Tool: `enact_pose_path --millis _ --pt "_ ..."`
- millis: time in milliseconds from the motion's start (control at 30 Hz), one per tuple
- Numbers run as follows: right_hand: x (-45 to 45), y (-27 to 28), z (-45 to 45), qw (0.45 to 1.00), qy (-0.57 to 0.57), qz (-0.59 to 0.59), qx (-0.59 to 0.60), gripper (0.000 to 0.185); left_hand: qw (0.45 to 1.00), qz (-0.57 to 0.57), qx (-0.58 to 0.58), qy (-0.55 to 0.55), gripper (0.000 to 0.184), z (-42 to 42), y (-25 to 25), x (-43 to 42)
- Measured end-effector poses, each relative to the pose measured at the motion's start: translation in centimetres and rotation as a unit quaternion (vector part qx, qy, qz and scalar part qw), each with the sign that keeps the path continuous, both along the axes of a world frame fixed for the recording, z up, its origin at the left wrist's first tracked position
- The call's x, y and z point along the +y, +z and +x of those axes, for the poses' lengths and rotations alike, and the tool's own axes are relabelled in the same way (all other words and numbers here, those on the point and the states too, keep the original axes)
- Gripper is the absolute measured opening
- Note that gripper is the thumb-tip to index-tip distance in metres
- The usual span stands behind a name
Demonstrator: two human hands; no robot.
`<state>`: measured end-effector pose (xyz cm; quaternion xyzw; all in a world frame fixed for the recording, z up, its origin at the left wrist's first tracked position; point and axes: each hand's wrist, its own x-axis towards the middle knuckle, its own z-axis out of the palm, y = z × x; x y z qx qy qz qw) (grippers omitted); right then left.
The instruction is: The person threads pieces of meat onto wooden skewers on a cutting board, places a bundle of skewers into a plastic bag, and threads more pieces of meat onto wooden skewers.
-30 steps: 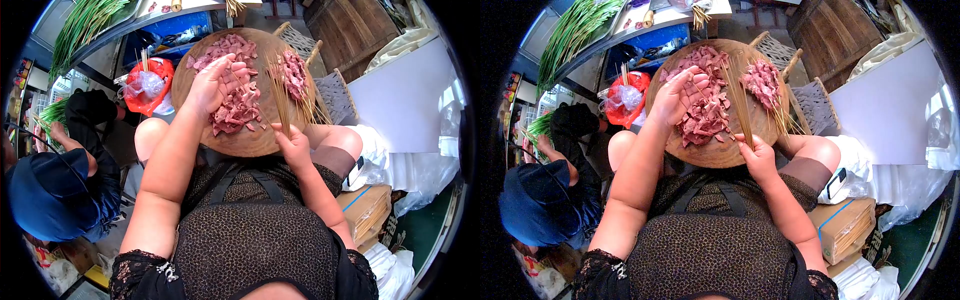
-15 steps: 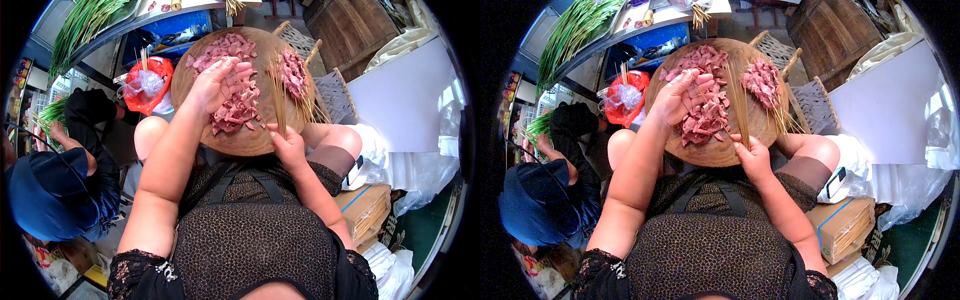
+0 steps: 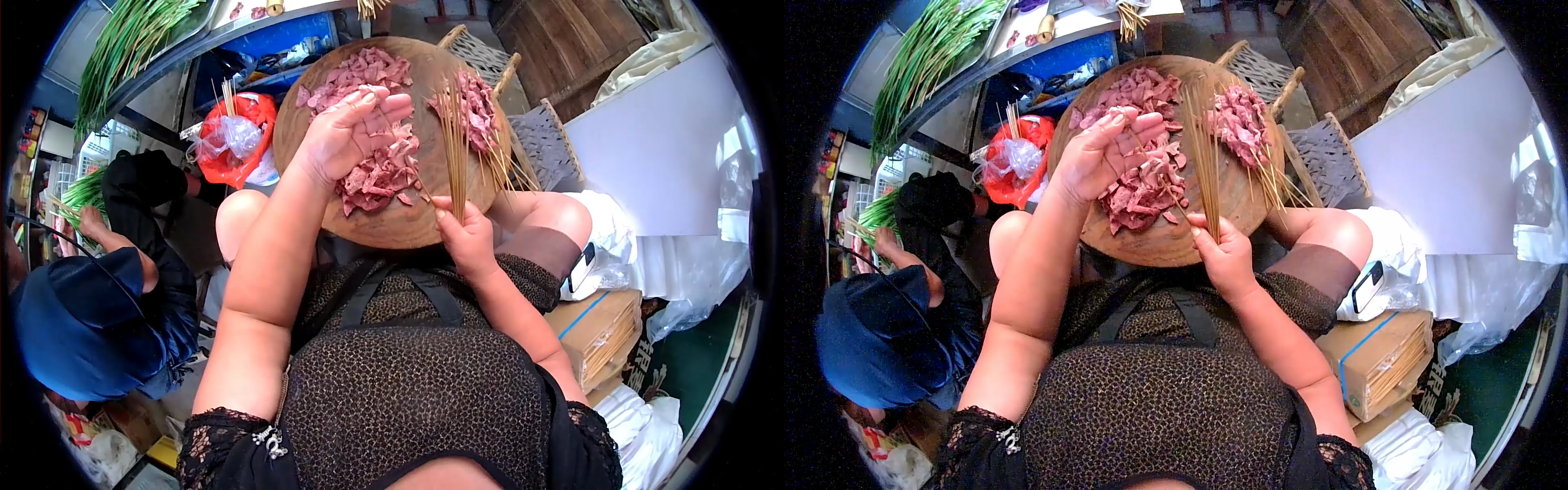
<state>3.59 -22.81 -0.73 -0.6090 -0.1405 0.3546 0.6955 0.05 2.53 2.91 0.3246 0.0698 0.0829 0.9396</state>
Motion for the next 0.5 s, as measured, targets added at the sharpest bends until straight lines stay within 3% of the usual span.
enact_pose_path --millis 200,267,367,500 --pt "0.0 0.0 0.0 1.000 0.006 0.005 -0.019 0.020 1.000 -0.011 -0.020 -0.014 0.020 0.0 0.2 0.1" --pt "0.1 1.0 0.0 0.994 0.023 0.041 0.098 0.018 0.999 -0.012 -0.026 -0.020 0.020 -0.1 0.1 0.2" --pt "0.3 2.8 0.0 0.986 0.030 -0.002 0.166 0.017 0.999 -0.016 -0.033 -0.025 0.021 -0.1 0.3 0.1" --pt "1.3 2.0 0.5 0.997 -0.012 0.010 0.079 0.023 0.999 -0.012 0.003 0.030 0.027 0.4 0.7 -0.6"
